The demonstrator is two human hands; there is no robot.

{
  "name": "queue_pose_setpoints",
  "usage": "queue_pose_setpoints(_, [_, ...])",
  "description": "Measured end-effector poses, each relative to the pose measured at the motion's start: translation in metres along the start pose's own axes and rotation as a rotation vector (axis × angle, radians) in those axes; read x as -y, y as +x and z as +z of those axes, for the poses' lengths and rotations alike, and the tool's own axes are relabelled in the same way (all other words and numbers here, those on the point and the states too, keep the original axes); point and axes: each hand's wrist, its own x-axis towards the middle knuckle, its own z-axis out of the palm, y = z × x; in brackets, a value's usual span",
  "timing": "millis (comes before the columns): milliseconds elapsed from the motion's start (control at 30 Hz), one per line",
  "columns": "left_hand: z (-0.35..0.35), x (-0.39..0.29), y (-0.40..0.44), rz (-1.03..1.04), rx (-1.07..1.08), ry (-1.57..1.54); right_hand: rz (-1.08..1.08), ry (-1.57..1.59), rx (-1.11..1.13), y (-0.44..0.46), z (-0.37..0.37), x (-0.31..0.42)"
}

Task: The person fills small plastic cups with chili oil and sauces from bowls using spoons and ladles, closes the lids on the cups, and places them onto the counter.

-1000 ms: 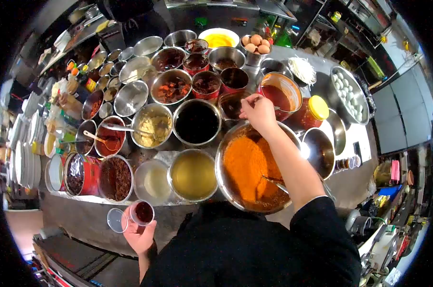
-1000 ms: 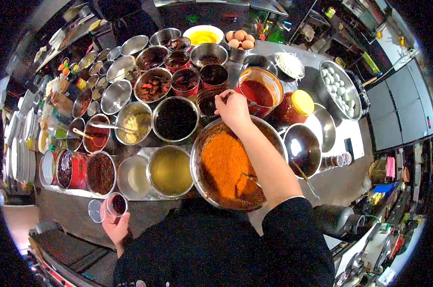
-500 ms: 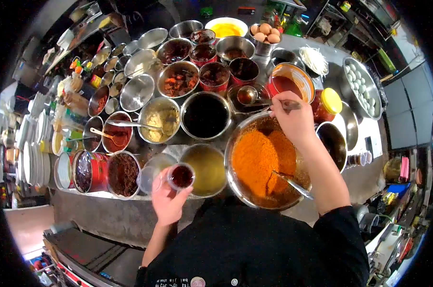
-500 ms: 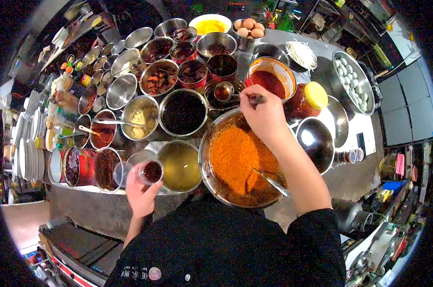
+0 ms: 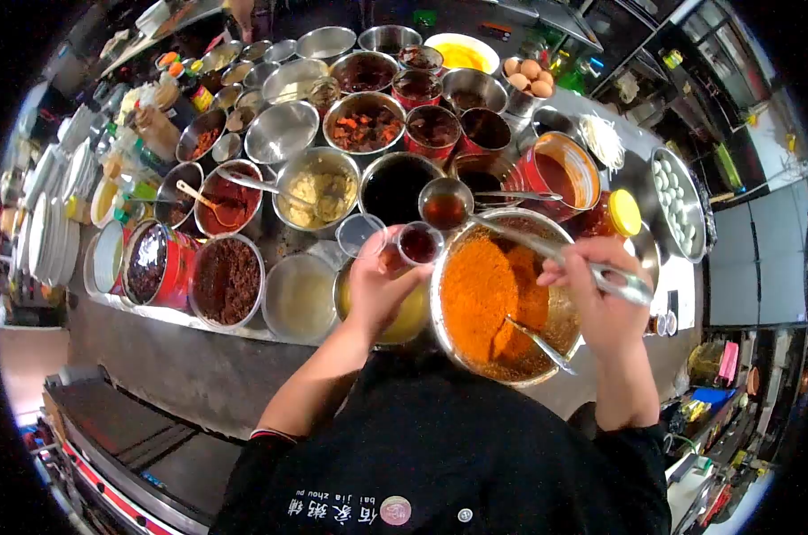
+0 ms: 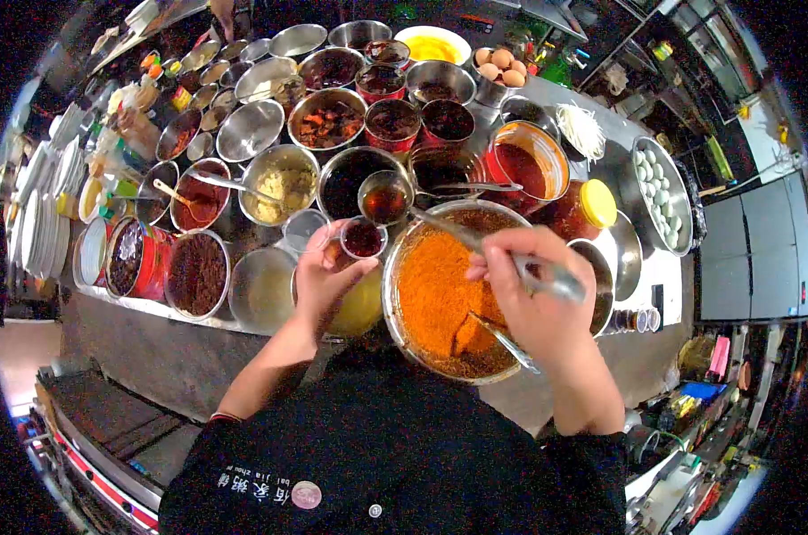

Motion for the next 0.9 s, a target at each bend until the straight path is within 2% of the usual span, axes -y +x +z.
queue_pose_setpoints(33, [0.000,-0.002,-0.001,0.002,-0.010,-0.004,-0.001,-0.002,0.011,-0.004,0.001,0.001])
queue_pose_setpoints(100, [-0.001,-0.006,-0.004,-0.052,-0.036,0.020,-0.260,-0.202,0.119,-0.011,0.003,0.004])
queue_pose_setpoints(133, [-0.002,-0.011,-0.005,-0.076,-0.018,0.055,-0.333,-0.196,0.150,-0.014,0.005,0.006])
queue_pose_setpoints(300, [-0.008,-0.010,-0.013,-0.032,-0.073,0.001,-0.537,-0.420,0.314,-0.021,0.008,0.023])
queue_pose_setpoints(400, [-0.009,-0.021,-0.017,-0.018,-0.102,-0.023,-0.451,-0.318,0.225,-0.025,0.007,0.012])
queue_pose_setpoints(433, [-0.009,-0.024,-0.018,-0.011,-0.104,-0.049,-0.258,-0.064,0.136,-0.028,0.010,0.003])
queue_pose_setpoints(500, [-0.011,-0.024,-0.020,-0.004,-0.114,-0.037,-0.003,0.174,-0.033,-0.024,0.013,0.000])
queue_pose_setpoints(633, [-0.017,-0.028,-0.027,0.054,-0.143,0.036,0.073,0.401,-0.182,-0.002,0.002,-0.030])
queue_pose_setpoints(700, [-0.022,-0.030,-0.032,0.057,-0.125,0.032,0.066,0.387,-0.179,0.004,-0.001,-0.042])
queue_pose_setpoints(767, [-0.026,-0.031,-0.038,0.056,-0.144,-0.009,0.014,0.048,-0.220,0.010,0.001,-0.053])
queue_pose_setpoints(833, [-0.032,-0.031,-0.045,0.042,-0.157,-0.002,0.006,-0.027,-0.227,0.016,0.002,-0.067])
queue_pose_setpoints(900, [-0.038,-0.031,-0.051,0.045,-0.193,-0.010,-0.540,-0.711,0.012,0.021,0.003,-0.070])
